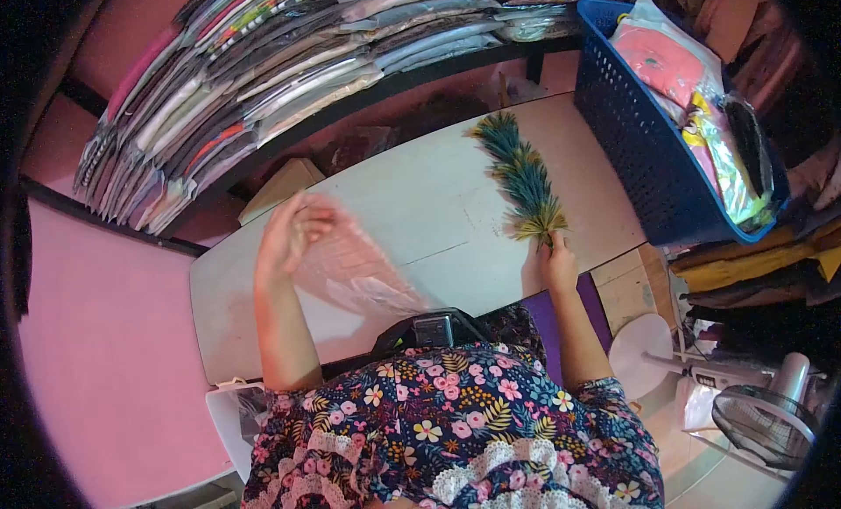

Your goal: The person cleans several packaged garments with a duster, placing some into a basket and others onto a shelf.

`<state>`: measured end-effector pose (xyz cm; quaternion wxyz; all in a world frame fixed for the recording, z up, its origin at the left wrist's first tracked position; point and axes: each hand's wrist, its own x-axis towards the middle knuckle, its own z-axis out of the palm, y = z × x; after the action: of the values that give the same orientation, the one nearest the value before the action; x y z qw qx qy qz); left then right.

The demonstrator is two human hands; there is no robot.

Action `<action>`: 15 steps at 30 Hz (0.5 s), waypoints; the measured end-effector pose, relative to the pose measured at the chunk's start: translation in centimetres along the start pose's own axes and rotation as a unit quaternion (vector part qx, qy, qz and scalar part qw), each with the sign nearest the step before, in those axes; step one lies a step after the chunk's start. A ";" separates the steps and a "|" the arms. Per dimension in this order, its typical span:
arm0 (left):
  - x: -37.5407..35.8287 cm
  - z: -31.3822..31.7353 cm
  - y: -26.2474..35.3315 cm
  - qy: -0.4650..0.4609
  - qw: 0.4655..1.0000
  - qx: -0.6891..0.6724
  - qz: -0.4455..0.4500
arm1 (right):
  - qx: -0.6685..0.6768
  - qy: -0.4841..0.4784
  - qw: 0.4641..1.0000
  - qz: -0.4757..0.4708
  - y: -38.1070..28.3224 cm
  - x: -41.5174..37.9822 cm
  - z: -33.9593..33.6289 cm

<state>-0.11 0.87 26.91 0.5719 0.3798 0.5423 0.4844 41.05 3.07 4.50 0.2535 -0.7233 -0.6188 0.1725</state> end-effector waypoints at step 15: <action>-0.5 -4.7 -22.8 0.123 0.735 0.633 0.207 | 0.175 -0.046 0.973 -0.143 -4.4 -3.1 0.4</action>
<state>-1.49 -5.54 4.58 0.0128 0.6941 0.6973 0.1783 36.69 0.57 6.51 0.3697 -0.5632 -0.6866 0.2734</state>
